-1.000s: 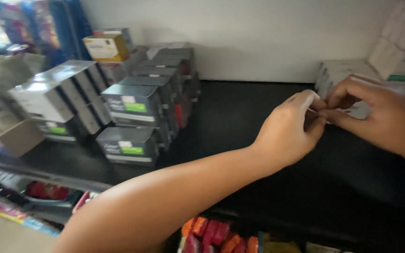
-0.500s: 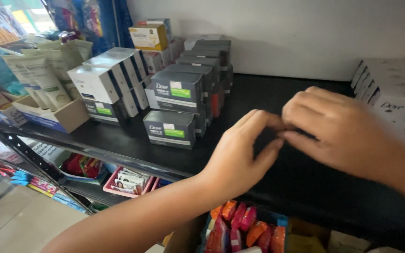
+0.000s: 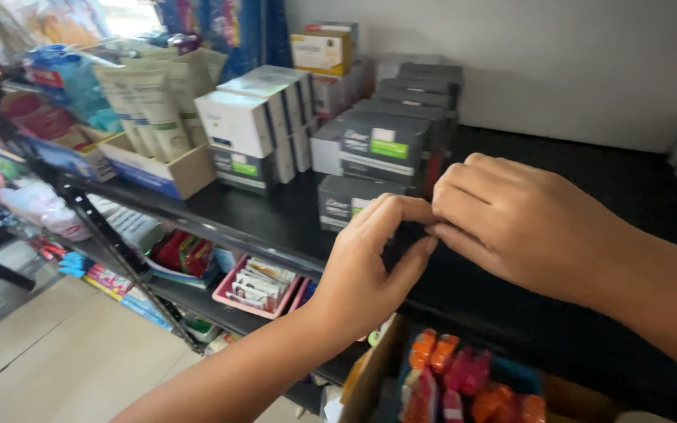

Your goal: The person picks up small white boxes labeled 'Dove' from a shelf and stacks them into a neat pile. They repeatedly reach for boxes, place them on top of the existing stack, and adjust the alignment of the boxes.

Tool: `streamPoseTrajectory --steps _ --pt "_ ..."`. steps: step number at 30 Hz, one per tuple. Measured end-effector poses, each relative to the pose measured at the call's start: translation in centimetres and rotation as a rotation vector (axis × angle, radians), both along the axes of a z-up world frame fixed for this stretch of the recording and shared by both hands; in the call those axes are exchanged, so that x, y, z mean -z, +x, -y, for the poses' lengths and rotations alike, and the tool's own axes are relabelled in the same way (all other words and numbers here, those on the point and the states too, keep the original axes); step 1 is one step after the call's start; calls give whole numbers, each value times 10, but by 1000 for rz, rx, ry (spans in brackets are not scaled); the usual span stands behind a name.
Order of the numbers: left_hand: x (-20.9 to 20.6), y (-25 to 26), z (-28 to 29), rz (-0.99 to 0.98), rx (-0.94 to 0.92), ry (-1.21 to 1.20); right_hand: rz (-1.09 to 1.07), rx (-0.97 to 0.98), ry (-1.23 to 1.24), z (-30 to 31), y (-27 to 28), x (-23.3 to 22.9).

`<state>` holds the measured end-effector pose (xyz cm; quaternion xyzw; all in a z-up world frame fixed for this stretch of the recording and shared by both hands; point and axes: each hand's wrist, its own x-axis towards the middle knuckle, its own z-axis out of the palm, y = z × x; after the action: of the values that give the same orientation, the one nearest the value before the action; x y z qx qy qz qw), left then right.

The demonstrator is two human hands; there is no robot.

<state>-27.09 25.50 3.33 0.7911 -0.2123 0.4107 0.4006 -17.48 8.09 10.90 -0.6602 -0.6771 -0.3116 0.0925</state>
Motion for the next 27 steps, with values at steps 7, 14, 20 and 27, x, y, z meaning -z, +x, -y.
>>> streamPoseTrajectory --steps 7,14,20,27 --pt "9 -22 -64 37 -155 2 22 -73 4 -72 -9 3" --pt "23 -26 -146 218 -482 -9 128 15 16 -151 -19 -1" --pt "38 0 -215 264 -679 -80 59 157 58 -206 -13 -4" --pt "45 36 -254 279 -893 -31 -77 342 28 -254 2 -5"
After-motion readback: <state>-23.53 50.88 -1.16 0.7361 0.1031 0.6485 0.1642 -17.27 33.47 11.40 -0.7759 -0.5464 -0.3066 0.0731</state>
